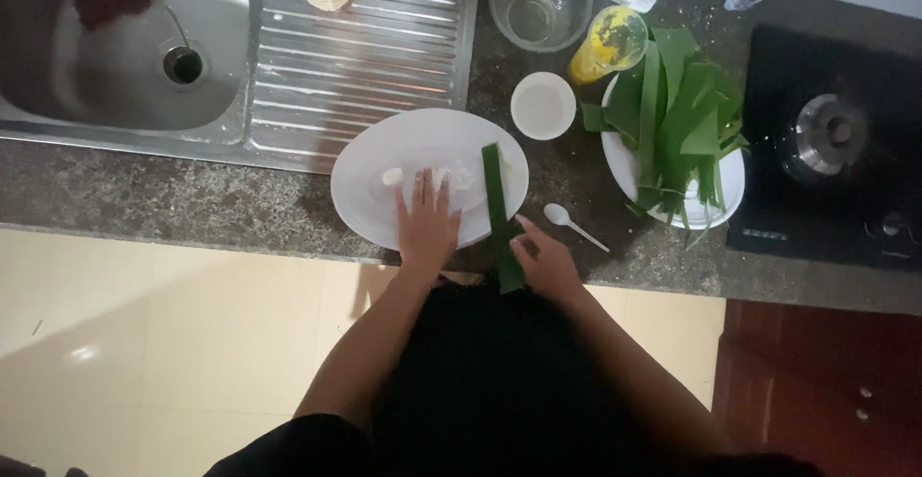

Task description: Shaping small dough balls and placing them onto leaves, occasionally adding a filling with a spoon.

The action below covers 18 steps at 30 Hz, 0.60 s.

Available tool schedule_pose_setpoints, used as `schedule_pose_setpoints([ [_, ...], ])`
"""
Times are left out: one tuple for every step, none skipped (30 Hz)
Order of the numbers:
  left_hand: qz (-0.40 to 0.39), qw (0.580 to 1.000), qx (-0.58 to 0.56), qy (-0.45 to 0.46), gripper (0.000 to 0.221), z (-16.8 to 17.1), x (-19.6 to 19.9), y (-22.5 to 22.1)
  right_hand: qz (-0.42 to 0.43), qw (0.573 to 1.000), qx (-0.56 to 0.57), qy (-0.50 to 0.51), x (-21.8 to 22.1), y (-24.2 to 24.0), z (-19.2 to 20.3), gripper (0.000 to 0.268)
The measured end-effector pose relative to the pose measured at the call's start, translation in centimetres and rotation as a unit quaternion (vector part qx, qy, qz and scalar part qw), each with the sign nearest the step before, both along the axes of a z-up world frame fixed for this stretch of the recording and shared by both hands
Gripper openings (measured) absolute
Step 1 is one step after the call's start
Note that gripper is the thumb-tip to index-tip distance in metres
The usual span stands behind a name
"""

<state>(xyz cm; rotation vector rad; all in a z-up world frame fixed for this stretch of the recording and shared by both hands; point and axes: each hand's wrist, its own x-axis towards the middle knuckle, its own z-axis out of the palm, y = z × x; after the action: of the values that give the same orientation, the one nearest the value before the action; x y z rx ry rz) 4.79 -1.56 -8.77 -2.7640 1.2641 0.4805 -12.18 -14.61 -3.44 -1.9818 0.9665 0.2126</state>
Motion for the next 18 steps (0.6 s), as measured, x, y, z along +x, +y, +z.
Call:
schedule_pose_setpoints([
  [0.001, 1.000, -0.001, -0.001, 0.061, 0.0, 0.0, -0.1, 0.001, 1.000, -0.001, -0.001, 0.2, -0.2, -0.3, 0.050],
  [0.004, 1.000, -0.014, 0.006, 0.060, 0.0, 0.0, -0.2, 0.008, 1.000, -0.026, -0.016, 0.4, -0.3, -0.5, 0.049],
  [0.006, 0.999, -0.028, 0.014, 0.060, 0.0, 0.0, -0.2, 0.014, 0.998, -0.051, -0.030, 0.6, -0.4, -0.8, 0.047],
  [0.008, 0.999, -0.028, 0.014, 0.060, 0.1, -0.1, -0.3, 0.016, 0.998, -0.051, -0.030, 0.8, -0.5, -0.6, 0.047],
  [-0.005, 1.000, -0.026, 0.009, 0.059, 0.2, -0.1, -0.4, 0.018, 0.997, -0.060, -0.052, 1.0, -0.7, -0.5, 0.037],
  [-0.018, 0.999, -0.025, 0.005, 0.059, 0.2, -0.2, -0.5, 0.021, 0.995, -0.071, -0.073, 1.2, -0.8, -0.3, 0.030],
  [-0.017, 1.000, -0.026, 0.005, 0.059, 0.0, -0.2, -0.8, 0.022, 0.995, -0.071, -0.073, 0.9, -0.9, -1.3, 0.030],
  [-0.030, 0.999, -0.030, 0.019, 0.058, -0.3, -0.3, -1.0, 0.022, 0.993, -0.081, -0.077, 0.6, -1.0, -2.4, 0.035],
  [-0.042, 0.998, -0.034, 0.033, 0.058, -0.6, -0.3, -1.3, 0.022, 0.992, -0.092, -0.081, 0.3, -1.0, -3.4, 0.043],
  [-0.043, 0.998, -0.034, 0.033, 0.058, -0.2, -0.3, -1.6, 0.022, 0.992, -0.092, -0.081, 0.3, -0.9, -3.2, 0.043],
  [-0.066, 0.997, -0.034, 0.023, 0.059, 0.3, -0.4, -1.8, 0.010, 0.995, -0.081, -0.064, 0.2, -0.8, -3.0, 0.045],
  [-0.090, 0.995, -0.034, 0.013, 0.060, 0.6, -0.4, -2.0, -0.003, 0.996, -0.070, -0.047, 0.2, -0.6, -2.9, 0.046],
  [-0.090, 0.995, -0.033, 0.013, 0.060, 0.3, -0.5, -2.1, -0.003, 0.996, -0.069, -0.047, 0.4, -0.1, -2.2, 0.046],
  [-0.096, 0.995, -0.024, 0.015, 0.059, 0.0, -0.5, -2.3, -0.043, 0.999, -0.015, -0.023, 0.7, 0.3, -1.5, 0.053],
  [-0.103, 0.994, -0.014, 0.016, 0.058, -0.3, -0.5, -2.4, -0.084, 0.996, 0.040, 0.002, 0.9, 0.7, -0.8, 0.059],
  [-0.103, 0.994, -0.014, 0.016, 0.058, -1.0, -0.5, -2.5, -0.084, 0.996, 0.040, 0.002, 1.3, 0.8, -0.4, 0.059],
  [-0.108, 0.994, -0.015, 0.014, 0.058, -1.7, -0.5, -2.6, -0.104, 0.993, 0.049, -0.022, 1.6, 0.9, 0.0, 0.058],
  [-0.113, 0.993, -0.014, 0.012, 0.057, -2.4, -0.5, -2.6, -0.124, 0.990, 0.059, -0.045, 1.9, 1.0, 0.3, 0.058],
])
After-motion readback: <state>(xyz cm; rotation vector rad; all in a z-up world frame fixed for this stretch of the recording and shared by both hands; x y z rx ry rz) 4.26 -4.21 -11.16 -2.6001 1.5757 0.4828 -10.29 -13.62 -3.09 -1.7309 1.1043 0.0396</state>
